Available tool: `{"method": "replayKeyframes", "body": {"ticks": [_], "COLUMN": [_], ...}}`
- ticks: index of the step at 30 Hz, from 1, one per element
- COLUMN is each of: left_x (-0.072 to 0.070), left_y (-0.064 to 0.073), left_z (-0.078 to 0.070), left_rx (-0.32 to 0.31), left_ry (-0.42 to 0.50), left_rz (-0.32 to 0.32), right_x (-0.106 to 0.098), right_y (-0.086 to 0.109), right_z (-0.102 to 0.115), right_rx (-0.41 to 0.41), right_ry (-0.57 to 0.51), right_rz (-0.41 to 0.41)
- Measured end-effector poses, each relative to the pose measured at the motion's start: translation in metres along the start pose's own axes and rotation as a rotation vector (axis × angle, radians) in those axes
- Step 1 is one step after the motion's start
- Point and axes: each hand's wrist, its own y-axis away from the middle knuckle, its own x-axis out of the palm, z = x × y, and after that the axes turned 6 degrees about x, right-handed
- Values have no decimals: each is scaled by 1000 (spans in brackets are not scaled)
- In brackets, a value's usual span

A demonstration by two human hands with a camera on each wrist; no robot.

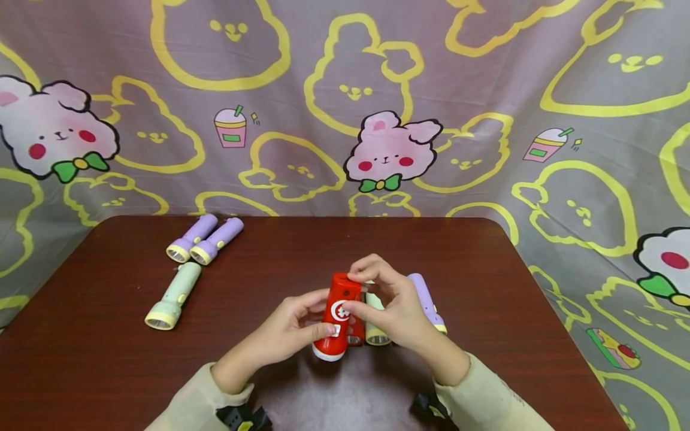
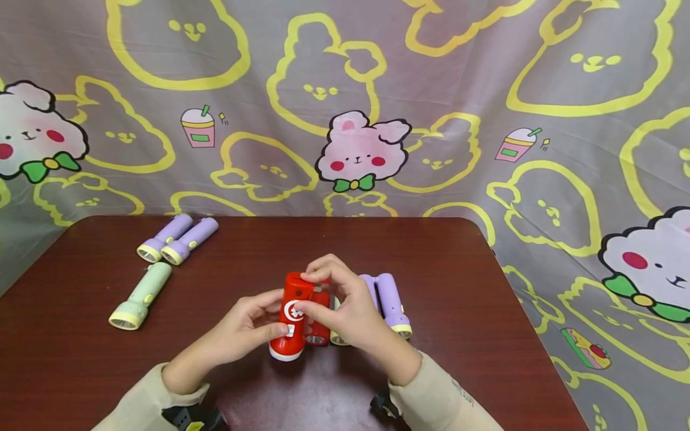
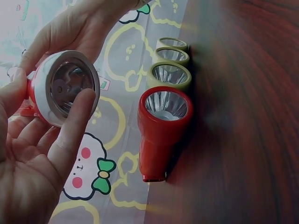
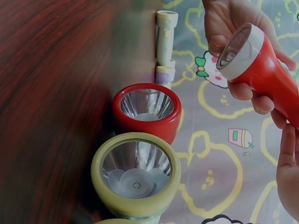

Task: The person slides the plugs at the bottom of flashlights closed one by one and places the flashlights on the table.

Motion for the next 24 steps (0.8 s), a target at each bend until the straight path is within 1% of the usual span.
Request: {"method": "replayKeyframes", "body": {"ticks": [6,11,16,24], "left_x": [0,0,-1,-2], "left_y": [0,1,2,3], "left_z": [1,3,3,3], "left_rx": [2,9,-13,-15], "left_ry": [14,41,63,59], "left_rz": [4,4,11,13], "right_x": [-2,-4,-4,-5], "right_y": [-2,-5,-5,-5], "right_z": [1,4,4,4], "right_rx": [1,16,30,40], "right_ry": [12,52,73,100], "right_rz": [23,32,41,56]}}
